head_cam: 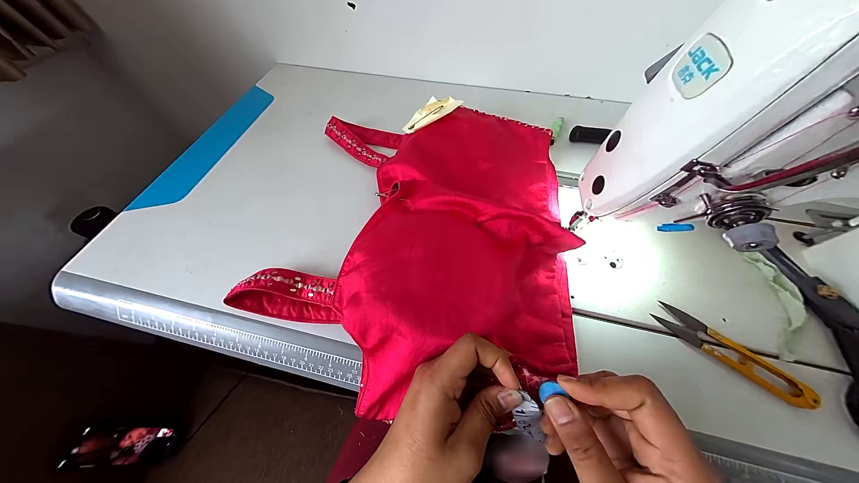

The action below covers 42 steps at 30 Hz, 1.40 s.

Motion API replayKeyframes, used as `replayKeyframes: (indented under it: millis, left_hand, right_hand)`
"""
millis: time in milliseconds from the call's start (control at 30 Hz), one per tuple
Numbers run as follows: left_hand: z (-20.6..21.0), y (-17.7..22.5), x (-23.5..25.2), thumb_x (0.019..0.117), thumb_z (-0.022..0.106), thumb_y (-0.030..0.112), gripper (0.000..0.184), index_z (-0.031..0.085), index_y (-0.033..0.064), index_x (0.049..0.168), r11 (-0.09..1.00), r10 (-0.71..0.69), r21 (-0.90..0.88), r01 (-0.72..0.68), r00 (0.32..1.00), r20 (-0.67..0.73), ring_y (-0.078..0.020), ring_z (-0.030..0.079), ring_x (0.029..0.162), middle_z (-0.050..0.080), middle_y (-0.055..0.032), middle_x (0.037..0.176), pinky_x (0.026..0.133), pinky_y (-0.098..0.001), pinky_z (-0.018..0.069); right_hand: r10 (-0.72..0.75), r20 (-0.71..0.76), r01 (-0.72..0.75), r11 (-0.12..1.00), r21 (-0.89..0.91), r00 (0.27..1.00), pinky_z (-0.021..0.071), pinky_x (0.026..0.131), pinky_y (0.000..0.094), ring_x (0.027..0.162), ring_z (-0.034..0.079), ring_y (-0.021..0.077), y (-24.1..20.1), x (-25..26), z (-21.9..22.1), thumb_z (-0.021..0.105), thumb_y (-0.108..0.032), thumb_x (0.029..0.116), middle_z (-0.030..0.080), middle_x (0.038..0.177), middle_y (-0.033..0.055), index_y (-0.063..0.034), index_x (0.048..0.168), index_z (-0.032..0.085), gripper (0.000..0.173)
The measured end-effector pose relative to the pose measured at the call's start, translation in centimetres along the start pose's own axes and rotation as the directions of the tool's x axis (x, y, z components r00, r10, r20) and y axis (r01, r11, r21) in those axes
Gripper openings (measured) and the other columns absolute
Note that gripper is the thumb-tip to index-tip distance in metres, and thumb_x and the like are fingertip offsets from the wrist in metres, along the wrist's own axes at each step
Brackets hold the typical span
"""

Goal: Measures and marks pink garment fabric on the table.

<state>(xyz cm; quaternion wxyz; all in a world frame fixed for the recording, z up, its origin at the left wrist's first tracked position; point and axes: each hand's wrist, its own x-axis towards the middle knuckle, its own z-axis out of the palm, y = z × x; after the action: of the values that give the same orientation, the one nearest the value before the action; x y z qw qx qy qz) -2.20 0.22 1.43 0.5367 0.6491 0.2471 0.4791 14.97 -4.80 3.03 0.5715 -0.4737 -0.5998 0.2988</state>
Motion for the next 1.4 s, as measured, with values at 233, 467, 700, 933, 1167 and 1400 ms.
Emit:
replayKeyframes:
  millis: [233, 467, 700, 933, 1167, 1400]
  left_hand:
    - [0.2, 0.1, 0.2, 0.1010, 0.058, 0.003, 0.005, 0.058, -0.0018, 0.104, 0.999, -0.004, 0.036, 0.004, 1.000, 0.001, -0.0033, 0.064, 0.086, 0.065, -0.0065, 0.097, 0.076, -0.0181, 0.0546]
    - [0.1, 0.2, 0.3, 0.1005, 0.058, 0.001, 0.005, 0.058, -0.0020, 0.104, 1.000, -0.021, 0.016, 0.020, 1.000, 0.021, -0.0033, 0.064, 0.086, 0.066, -0.0071, 0.096, 0.076, -0.0180, 0.0544]
    - [0.0, 0.2, 0.3, 0.1008, 0.058, 0.002, 0.005, 0.058, -0.0017, 0.104, 1.000, -0.016, 0.010, 0.016, 0.999, 0.027, -0.0034, 0.063, 0.086, 0.065, -0.0069, 0.097, 0.076, -0.0181, 0.0542]
    - [0.0, 0.4, 0.4, 0.1007, 0.057, 0.001, 0.005, 0.058, -0.0016, 0.104, 0.999, -0.039, -0.002, 0.039, 0.999, 0.014, -0.0030, 0.063, 0.083, 0.064, -0.0052, 0.094, 0.074, -0.0185, 0.0545]
    - [0.0, 0.1, 0.3, 0.1013, 0.057, 0.003, 0.005, 0.058, -0.0001, 0.105, 0.998, -0.047, -0.048, 0.047, 0.999, -0.003, -0.0014, 0.062, 0.083, 0.064, -0.0028, 0.094, 0.074, -0.0179, 0.0538]
    - [0.2, 0.3, 0.3, 0.1016, 0.057, 0.004, 0.008, 0.059, -0.0023, 0.106, 0.999, -0.033, -0.025, 0.033, 0.999, -0.007, -0.0030, 0.064, 0.086, 0.066, -0.0053, 0.099, 0.077, -0.0193, 0.0555]
  right_hand:
    - [-0.003, 0.019, 0.004, 0.998, -0.061, 1.000, 0.0560, 0.065, 0.0095, 0.076, 0.064, -0.0075, -0.2, 0.4, -0.2, 0.062, -0.012, 0.1025, 0.066, 0.098, -0.0081, -0.0128, 0.110, 0.061, 0.007]
    - [0.022, 0.025, -0.021, 0.999, -0.044, 0.999, 0.0558, 0.065, 0.0096, 0.075, 0.064, -0.0075, -0.5, 0.7, -0.4, 0.063, -0.011, 0.1018, 0.068, 0.097, -0.0092, -0.0130, 0.109, 0.062, 0.007]
    - [0.044, 0.015, -0.044, 0.998, -0.036, 0.999, 0.0566, 0.064, 0.0104, 0.075, 0.065, -0.0069, -0.8, 0.7, -0.3, 0.063, -0.010, 0.1017, 0.069, 0.097, -0.0113, -0.0144, 0.109, 0.063, 0.009]
    - [0.048, 0.027, -0.047, 0.999, -0.016, 0.998, 0.0573, 0.065, 0.0111, 0.075, 0.065, -0.0067, -0.9, 0.2, -0.1, 0.063, -0.009, 0.1014, 0.069, 0.096, -0.0108, -0.0144, 0.108, 0.063, 0.008]
    - [0.182, -0.091, -0.149, 0.946, 0.287, 0.979, 0.0557, 0.056, 0.0131, 0.068, 0.067, -0.0017, -1.0, 1.5, -1.5, 0.058, -0.014, 0.1048, 0.073, 0.092, -0.0107, -0.0203, 0.112, 0.064, 0.011]
    - [0.316, 0.220, -0.384, 0.722, 0.575, 0.923, 0.0569, 0.061, 0.0184, 0.076, 0.070, 0.0053, -0.2, 0.3, -3.9, 0.057, -0.024, 0.1037, 0.074, 0.099, -0.0017, -0.0209, 0.108, 0.070, 0.014]
